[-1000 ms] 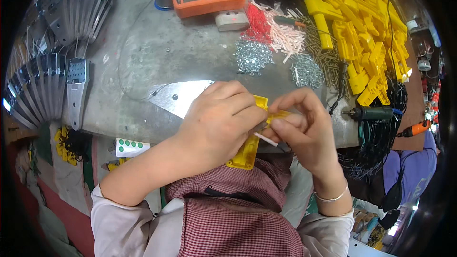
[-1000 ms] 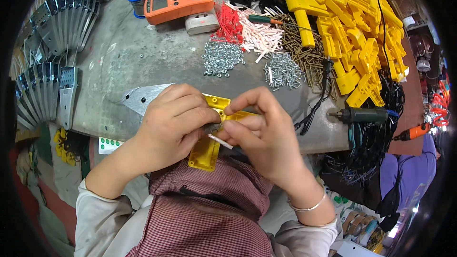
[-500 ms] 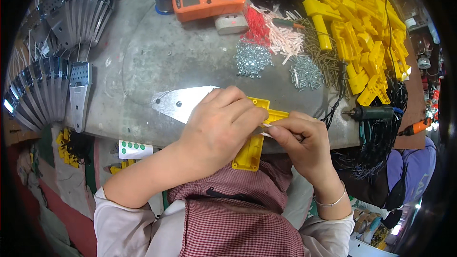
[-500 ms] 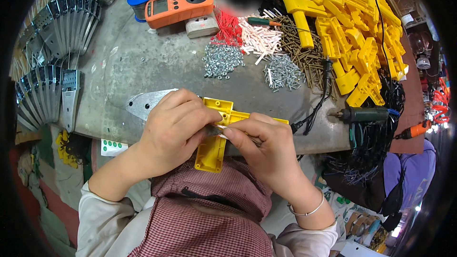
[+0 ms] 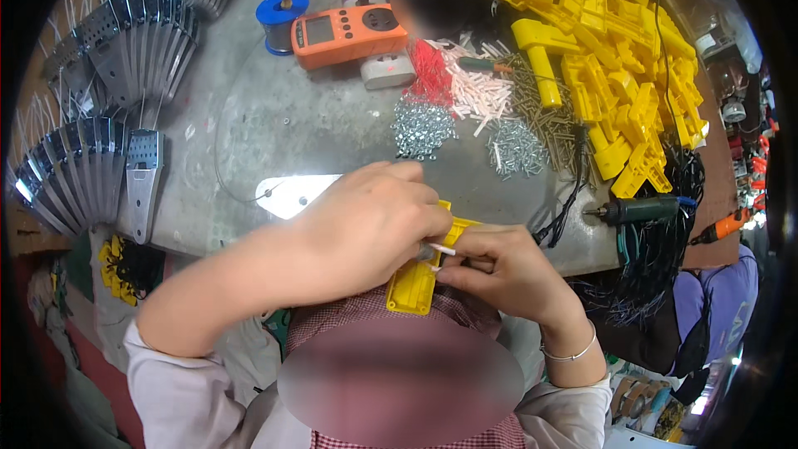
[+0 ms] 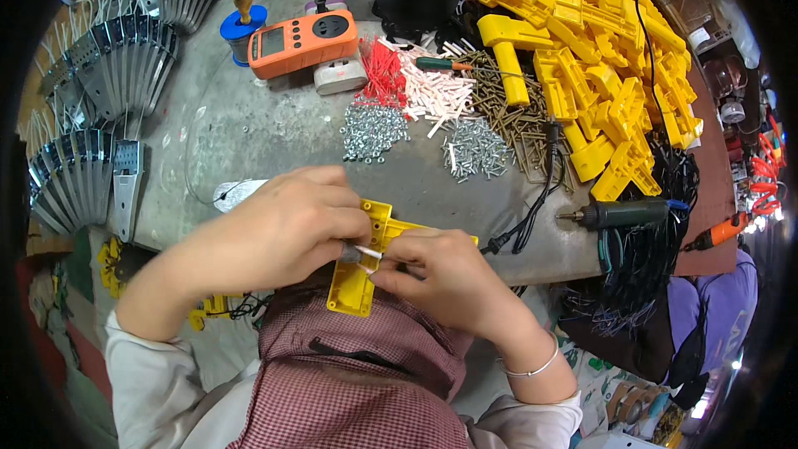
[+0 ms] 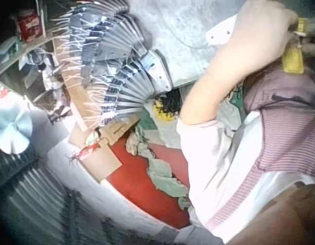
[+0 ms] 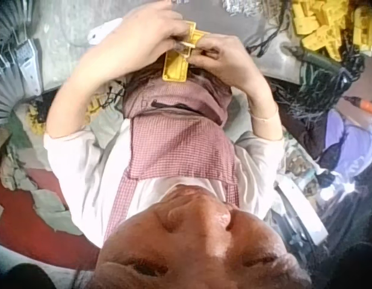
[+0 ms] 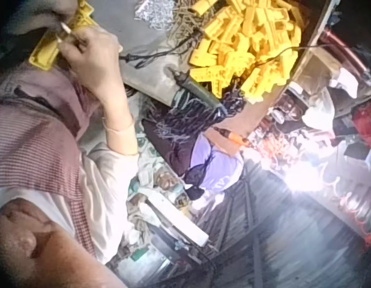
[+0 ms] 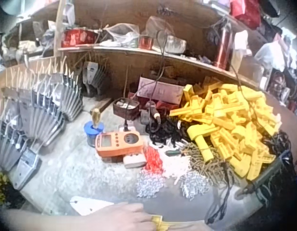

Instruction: Assembling a hardware device by fitting a metal plate into a yellow plastic housing, securing it with screws, and soldering electrical wires.

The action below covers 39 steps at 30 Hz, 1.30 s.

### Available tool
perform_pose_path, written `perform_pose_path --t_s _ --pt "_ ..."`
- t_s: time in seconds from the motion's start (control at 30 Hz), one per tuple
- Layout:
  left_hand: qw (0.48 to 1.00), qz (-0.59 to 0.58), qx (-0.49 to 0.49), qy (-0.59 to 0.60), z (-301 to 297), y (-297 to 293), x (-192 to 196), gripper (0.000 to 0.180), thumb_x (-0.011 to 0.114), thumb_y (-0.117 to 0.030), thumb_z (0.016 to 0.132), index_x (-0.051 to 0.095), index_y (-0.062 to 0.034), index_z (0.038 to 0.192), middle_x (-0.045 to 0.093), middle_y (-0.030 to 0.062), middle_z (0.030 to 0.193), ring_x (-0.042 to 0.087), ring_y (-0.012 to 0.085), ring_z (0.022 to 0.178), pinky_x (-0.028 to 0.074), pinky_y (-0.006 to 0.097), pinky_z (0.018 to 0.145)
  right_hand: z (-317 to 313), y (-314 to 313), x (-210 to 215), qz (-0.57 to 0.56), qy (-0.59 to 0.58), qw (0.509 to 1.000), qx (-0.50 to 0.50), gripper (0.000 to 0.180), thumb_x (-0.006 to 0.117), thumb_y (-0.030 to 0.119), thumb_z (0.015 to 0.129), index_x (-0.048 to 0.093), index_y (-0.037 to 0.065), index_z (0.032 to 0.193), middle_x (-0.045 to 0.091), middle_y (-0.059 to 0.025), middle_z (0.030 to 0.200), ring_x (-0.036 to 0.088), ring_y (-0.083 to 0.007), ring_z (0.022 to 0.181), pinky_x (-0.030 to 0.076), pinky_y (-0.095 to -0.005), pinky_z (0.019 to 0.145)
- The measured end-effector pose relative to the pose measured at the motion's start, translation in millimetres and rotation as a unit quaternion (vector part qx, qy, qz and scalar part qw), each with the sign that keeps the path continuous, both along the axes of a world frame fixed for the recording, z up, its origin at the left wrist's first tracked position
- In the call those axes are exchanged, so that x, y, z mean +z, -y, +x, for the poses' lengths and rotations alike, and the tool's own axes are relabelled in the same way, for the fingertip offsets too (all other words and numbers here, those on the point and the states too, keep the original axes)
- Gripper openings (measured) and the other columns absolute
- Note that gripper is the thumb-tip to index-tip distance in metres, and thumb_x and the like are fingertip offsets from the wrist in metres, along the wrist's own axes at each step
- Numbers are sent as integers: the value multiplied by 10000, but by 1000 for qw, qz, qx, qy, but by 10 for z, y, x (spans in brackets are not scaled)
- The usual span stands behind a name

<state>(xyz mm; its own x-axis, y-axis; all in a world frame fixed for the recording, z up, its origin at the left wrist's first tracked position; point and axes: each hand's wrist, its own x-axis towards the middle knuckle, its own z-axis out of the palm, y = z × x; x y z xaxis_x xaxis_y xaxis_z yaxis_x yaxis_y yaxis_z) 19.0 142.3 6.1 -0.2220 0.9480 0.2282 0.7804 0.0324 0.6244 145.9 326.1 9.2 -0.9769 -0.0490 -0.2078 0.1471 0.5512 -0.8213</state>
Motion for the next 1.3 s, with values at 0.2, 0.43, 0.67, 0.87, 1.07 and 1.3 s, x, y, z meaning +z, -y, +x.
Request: perform_pose_path --t_s 0.2,0.43,0.67,0.87,1.07,1.3 --pt "988 -63 -118 -74 -133 -245 208 136 628 -83 711 571 -36 825 613 78 823 559 280 880 478 383 763 -71 -41 -63 91 -39 987 125 178 685 213 805 663 41 844 653 -145 768 631 -338 725 494 -416 645" --pt "957 -11 -65 -283 155 -202 11 154 581 -196 723 528 -68 791 535 37 795 525 197 796 437 304 678 -72 -292 157 0 7 987 159 259 733 260 789 669 53 931 655 -115 853 655 -275 762 517 -359 682" --pt "957 104 138 -232 349 -130 -193 131 617 -161 694 550 -88 780 568 36 806 587 213 839 445 303 705 -1425 -1047 -111 376 -363 852 -24 260 552 -14 737 644 30 976 645 -159 925 618 -339 897 505 -423 780" --pt "960 101 195 -176 414 -133 -338 137 642 -120 665 553 -78 760 605 50 847 597 223 823 442 342 693 -1649 -1122 -434 529 -327 783 9 183 604 66 731 622 69 913 594 -103 875 607 -284 853 497 -401 696" --pt "955 125 217 -159 341 -151 -380 145 661 -86 648 543 -69 730 608 57 827 593 226 798 427 343 659 -1085 -853 374 55 -333 931 -140 167 476 29 737 545 11 889 608 -90 845 587 -229 765 492 -323 714" --pt "957 141 220 -129 311 -254 -397 237 649 58 524 518 -35 699 641 69 809 613 262 806 451 359 663 -417 -589 257 -532 -201 822 -19 227 455 278 912 407 77 817 521 -86 804 470 -138 686 366 -265 619"
